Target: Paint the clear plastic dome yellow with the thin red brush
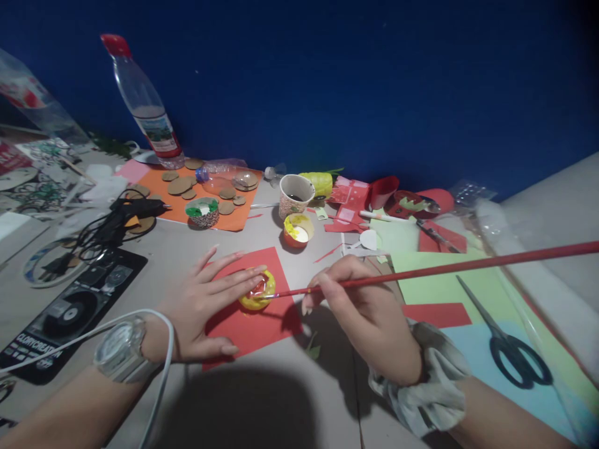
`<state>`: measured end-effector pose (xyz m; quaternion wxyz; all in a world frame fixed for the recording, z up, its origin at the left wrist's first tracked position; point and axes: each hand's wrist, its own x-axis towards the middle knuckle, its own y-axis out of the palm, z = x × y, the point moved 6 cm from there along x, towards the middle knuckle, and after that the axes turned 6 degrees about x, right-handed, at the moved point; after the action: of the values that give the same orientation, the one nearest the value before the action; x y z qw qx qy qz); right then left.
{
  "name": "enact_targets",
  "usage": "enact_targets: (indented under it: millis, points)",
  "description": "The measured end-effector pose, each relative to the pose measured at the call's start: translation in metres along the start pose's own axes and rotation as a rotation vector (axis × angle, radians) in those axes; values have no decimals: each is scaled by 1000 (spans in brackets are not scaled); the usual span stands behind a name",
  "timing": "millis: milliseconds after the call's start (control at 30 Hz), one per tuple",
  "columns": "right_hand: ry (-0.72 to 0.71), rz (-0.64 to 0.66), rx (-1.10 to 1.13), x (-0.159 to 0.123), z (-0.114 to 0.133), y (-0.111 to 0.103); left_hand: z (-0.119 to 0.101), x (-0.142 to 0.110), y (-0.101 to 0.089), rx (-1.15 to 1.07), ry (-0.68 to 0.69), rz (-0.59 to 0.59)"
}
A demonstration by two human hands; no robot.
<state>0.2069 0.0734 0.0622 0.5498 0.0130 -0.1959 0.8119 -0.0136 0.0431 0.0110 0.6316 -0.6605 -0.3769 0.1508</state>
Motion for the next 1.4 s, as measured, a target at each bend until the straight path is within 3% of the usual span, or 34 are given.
enact_targets:
  millis: [133,367,633,1033,1233,1400]
  points:
    - [49,23,9,1,-5,4,0,0,-1,-8,1,-5]
    - [-21,-121,-268,3,0,-19,1,-1,0,-3,-9,4]
    - [-12,52,-38,0,3,4,1,-1,1,1,3,6]
    - [-20,-111,-207,4,-2,-18,1,1,0,7,-36,44]
    - [-9,1,22,1,-1,-1,-1,0,-2,4,-12,10]
    - [17,10,-65,6,-8,-3,-1,0,0,3,-42,45]
